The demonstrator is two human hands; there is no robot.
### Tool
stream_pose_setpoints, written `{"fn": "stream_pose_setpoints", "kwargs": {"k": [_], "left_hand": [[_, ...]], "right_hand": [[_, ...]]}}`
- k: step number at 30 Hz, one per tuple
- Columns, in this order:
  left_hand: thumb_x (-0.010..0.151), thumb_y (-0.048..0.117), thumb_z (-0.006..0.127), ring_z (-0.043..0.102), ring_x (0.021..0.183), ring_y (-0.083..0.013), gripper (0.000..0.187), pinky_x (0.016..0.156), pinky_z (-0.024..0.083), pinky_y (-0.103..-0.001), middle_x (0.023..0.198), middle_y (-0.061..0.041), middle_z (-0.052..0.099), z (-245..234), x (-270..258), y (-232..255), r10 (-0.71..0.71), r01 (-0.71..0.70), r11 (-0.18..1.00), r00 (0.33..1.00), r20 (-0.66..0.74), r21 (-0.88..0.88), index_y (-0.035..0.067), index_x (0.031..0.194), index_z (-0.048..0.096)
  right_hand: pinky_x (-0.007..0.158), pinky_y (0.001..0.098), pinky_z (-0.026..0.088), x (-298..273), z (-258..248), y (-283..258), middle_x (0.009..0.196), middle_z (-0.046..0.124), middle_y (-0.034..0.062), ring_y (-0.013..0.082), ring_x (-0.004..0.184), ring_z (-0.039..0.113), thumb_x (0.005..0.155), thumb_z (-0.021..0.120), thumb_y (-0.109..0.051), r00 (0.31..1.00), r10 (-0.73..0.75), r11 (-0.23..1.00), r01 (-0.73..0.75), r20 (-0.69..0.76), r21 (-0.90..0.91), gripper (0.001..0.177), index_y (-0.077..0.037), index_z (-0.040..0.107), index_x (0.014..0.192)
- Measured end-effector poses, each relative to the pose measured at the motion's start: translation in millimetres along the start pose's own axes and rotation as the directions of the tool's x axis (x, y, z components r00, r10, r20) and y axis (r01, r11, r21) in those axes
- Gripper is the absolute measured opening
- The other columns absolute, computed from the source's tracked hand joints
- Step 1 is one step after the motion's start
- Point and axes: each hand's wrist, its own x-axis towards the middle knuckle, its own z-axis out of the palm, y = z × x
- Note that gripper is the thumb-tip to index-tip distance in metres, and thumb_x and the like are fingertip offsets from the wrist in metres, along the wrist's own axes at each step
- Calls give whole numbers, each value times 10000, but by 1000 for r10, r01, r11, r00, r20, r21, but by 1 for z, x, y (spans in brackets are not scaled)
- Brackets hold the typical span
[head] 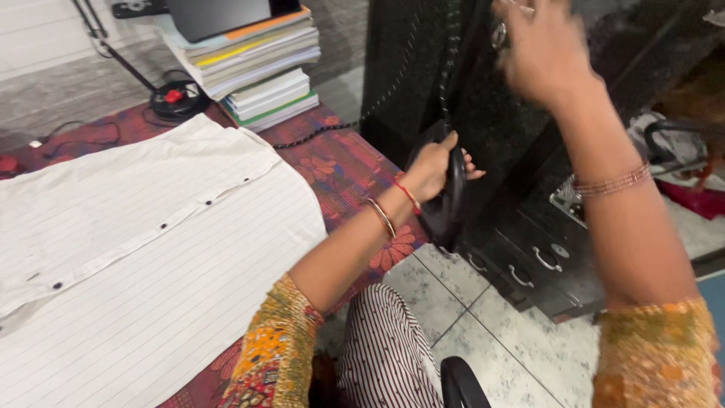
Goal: The person irons a white long-sleeved shirt on a table. They smooth the fabric, use an iron to press the front and back, and flip the shirt to continue ironing.
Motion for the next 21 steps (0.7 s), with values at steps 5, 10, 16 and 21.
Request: {"fn": "stream_pose_setpoints", "kwargs": {"k": [5,10,16,21], "left_hand": [[945,230,571,579,542,-201,275,552,513,-377,674,-99,601,-13,-27,75,-101,13,914,975,198,406,4,790,584],[828,178,614,786,699,-254,225,636,634,-381,762,-138,770,3,-54,110,63,-65,-177,995,78,982,-15,839,730],[756,179,828,672,1156,-284,446,831,591,-532,1268,-79,666,4,-7,129,187,222,-774,975,-122,593,123,1189,733],[988,196,602,699,1114,-279,238,907,516,-495,1194,-30,733,-16,28,78,298,241,-901,948,112,361,184,1166,758]], "right_hand": [[936,443,543,-48,40,-59,1392,588,114,342,1182,592,712,778,-126,944,-291,900,216,155,378,603,-137,650,1302],[732,453,576,-55,113,-86,933,724,134,340,886,712,823,783,-304,969,-103,955,32,226,295,276,-92,733,992],[641,462,582,-62,234,-139,733,719,205,362,720,723,823,784,-369,936,232,749,-345,265,565,315,-56,744,814],[691,406,580,-93,325,-182,866,702,145,280,811,698,896,742,-353,742,312,291,-670,594,683,298,-63,705,956]]}}
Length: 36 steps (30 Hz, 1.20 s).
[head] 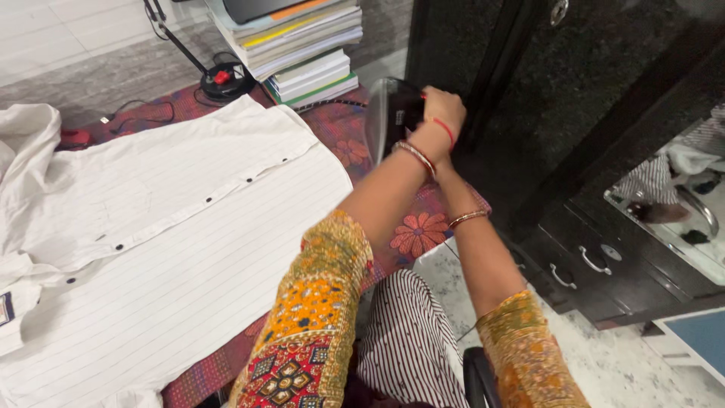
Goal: The person irons a white long-sleeved shirt on a table. They smooth the fabric, use an iron to press the front and back, and flip the shirt to continue ironing.
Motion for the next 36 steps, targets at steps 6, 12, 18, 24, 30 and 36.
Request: {"fn": "stream_pose_setpoints", "kwargs": {"k": [6,12,18,24,30,36], "left_hand": [[867,147,640,674,1044,-275,135,936,534,-404,1016,-102,709,-23,-77,-2,262,-434,891,731,-630,-134,91,910,755],[816,150,744,622,1067,-341,283,963,505,-449,1058,-143,656,-46,-182,-107,171,-602,707,653,-738,-370,21,1060,682],[871,253,747,607,1070,-383,403,941,484,-481,1131,-195,652,25,-297,-219,44,-219,852,935,-353,-476,-4,1170,661],[882,341,769,600,1150,-378,509,1013,463,-468,1203,-215,652,81,-444,-278,-166,25,824,966,-199,-566,-30,1208,649],[873,564,764,605,1174,-425,769,987,474,-490,1278,-279,640,123,-613,-356,-786,720,609,606,-125,-333,-69,1280,608],[778,716,755,454,1286,-525,1030,969,430,-671,1418,-324,486,128,-736,-346,-990,996,-32,-20,136,-88,-120,1337,531]], "right_hand": [[752,338,577,23,25,72,1025,682,74,183,921,667,983,690,-333,1000,21,924,-11,-22,382,301,-71,658,1127],[622,313,481,37,23,43,956,642,56,151,785,597,1016,719,-312,994,104,872,-86,-11,483,329,-29,626,1157],[363,300,402,25,16,27,686,649,79,149,458,584,933,725,-137,988,149,928,-127,-38,349,172,2,658,858],[414,319,488,-3,17,9,873,637,75,175,528,625,866,827,-89,959,151,922,-50,-240,383,452,28,500,1156],[807,424,562,-97,52,-13,1014,685,118,291,892,696,926,839,-130,876,-118,951,235,-468,200,302,-16,663,1143],[867,515,531,-133,115,-95,1045,725,282,425,968,698,930,787,-492,960,-279,782,210,-29,-587,597,91,720,1042]]}}
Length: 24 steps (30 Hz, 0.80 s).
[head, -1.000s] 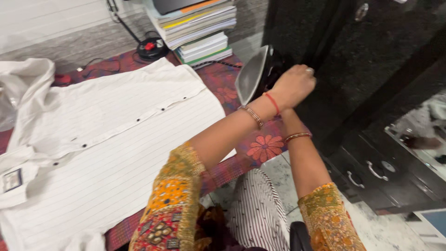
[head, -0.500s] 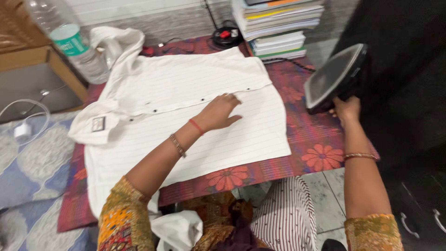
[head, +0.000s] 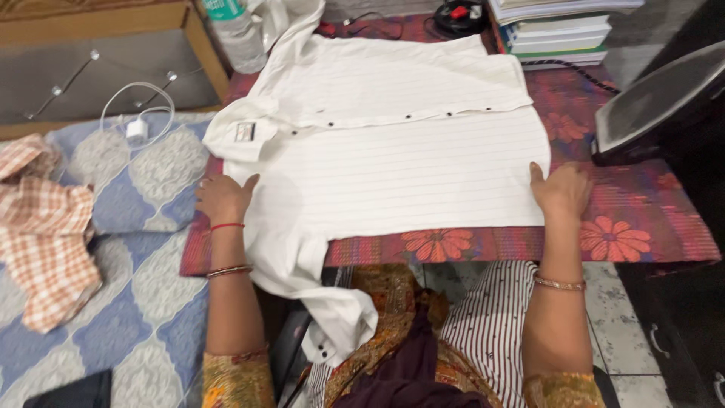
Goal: The person irons a white long-sleeved shirt on a table. They smooth the fabric, use an iron to press the front and back, and flip the shirt to continue ironing.
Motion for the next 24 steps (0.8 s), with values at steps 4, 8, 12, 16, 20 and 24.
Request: {"fn": "stream_pose_setpoints", "kwargs": {"k": [4,8,12,16,20,24], "left_hand": [[746,655,806,451,1343,-488,1001,969,485,-631,1454,-303,474,-8,-21,-7,-128,132,989,990,61,-73,-106,1335,527],[708,599,877,586,1205,-442,1007,932,510,-570,1336,-286,572,-7,-19,-4,-187,202,962,977,98,-184,-102,1331,509],[815,506,828,662,1088,-445,599,912,544,-509,1178,-282,685,19,-2,-10,-25,46,970,996,90,-239,-23,1077,722],[892,354,763,692,969,-464,413,861,548,-497,1027,-310,709,30,-1,-40,133,-189,835,981,-144,-517,-39,1018,739],[926,321,785,674,899,-494,418,813,519,-520,930,-341,689,5,-32,-66,187,-285,842,951,-247,-459,-92,916,719],[847,324,817,684,866,-481,385,792,532,-517,901,-320,700,-47,-67,-96,255,-293,874,956,-148,-387,-47,923,742]], "right_hand": [[865,514,527,3,-11,-29,1130,695,304,463,1033,669,875,787,-509,962,210,977,-202,176,-64,665,117,706,1084],[924,521,518,3,9,-26,1190,683,310,467,1106,660,912,743,-391,979,143,988,-134,143,-73,531,97,695,1117],[920,547,511,2,23,-29,1156,670,355,511,1075,659,963,689,-235,997,76,996,-76,23,34,461,133,570,1214],[943,580,483,-19,-37,-44,1103,647,423,579,1042,638,1026,680,-164,989,120,959,-139,90,248,472,115,462,1338],[971,555,476,-59,-126,-53,1155,653,376,541,1101,629,951,694,-107,991,97,898,-126,89,421,596,-131,470,1503],[1008,520,467,-108,-163,-34,1268,669,289,501,1155,619,899,751,-103,1000,-21,906,12,15,423,677,-185,513,1527]]}}
